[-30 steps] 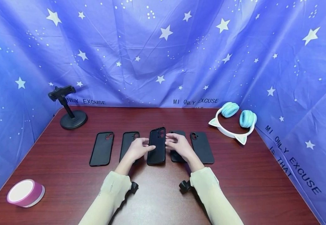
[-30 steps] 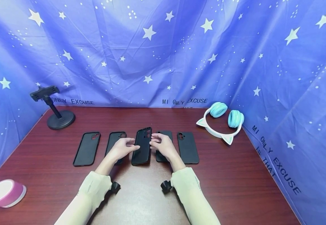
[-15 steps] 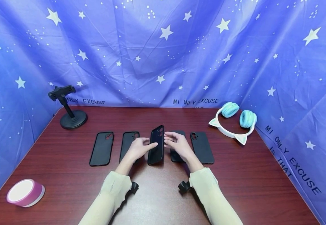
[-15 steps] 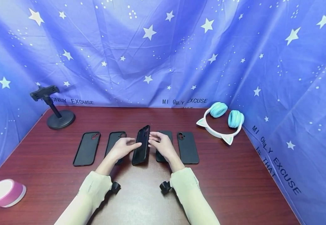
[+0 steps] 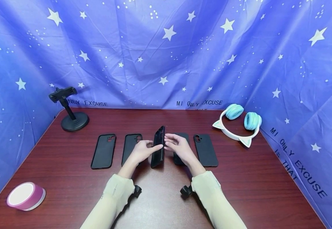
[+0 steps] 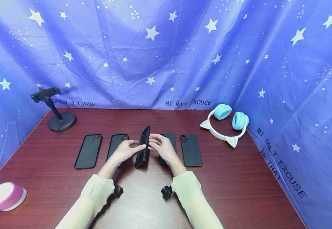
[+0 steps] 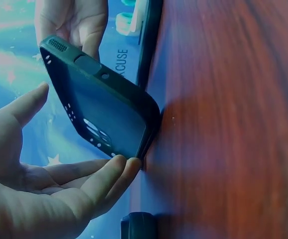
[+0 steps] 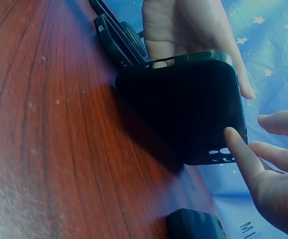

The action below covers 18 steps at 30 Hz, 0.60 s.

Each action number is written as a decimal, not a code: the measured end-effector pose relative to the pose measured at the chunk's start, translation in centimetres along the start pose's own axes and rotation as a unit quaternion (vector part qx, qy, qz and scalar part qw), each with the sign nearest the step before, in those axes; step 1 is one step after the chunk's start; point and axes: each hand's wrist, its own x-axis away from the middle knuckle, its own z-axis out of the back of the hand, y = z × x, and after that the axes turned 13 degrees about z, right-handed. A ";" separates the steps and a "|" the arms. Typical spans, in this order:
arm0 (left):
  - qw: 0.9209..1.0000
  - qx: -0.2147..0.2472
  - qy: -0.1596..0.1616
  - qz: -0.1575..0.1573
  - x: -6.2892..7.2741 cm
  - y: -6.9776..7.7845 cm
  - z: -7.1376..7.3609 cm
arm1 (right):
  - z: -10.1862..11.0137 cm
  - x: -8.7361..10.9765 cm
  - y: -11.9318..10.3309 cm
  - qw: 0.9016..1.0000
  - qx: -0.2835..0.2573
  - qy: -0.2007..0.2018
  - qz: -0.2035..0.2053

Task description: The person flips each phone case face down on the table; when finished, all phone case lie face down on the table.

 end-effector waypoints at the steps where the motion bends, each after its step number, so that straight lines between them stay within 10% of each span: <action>1: 1.000 0.005 -0.005 0.000 0.0 0.0 -0.1 | 0.0 0.0 0.0 1.000 0.001 -0.002 0.000; 18: 1.000 0.007 -0.028 0.006 0.3 0.3 0.7 | -0.4 0.1 0.4 0.998 0.052 -0.029 -0.002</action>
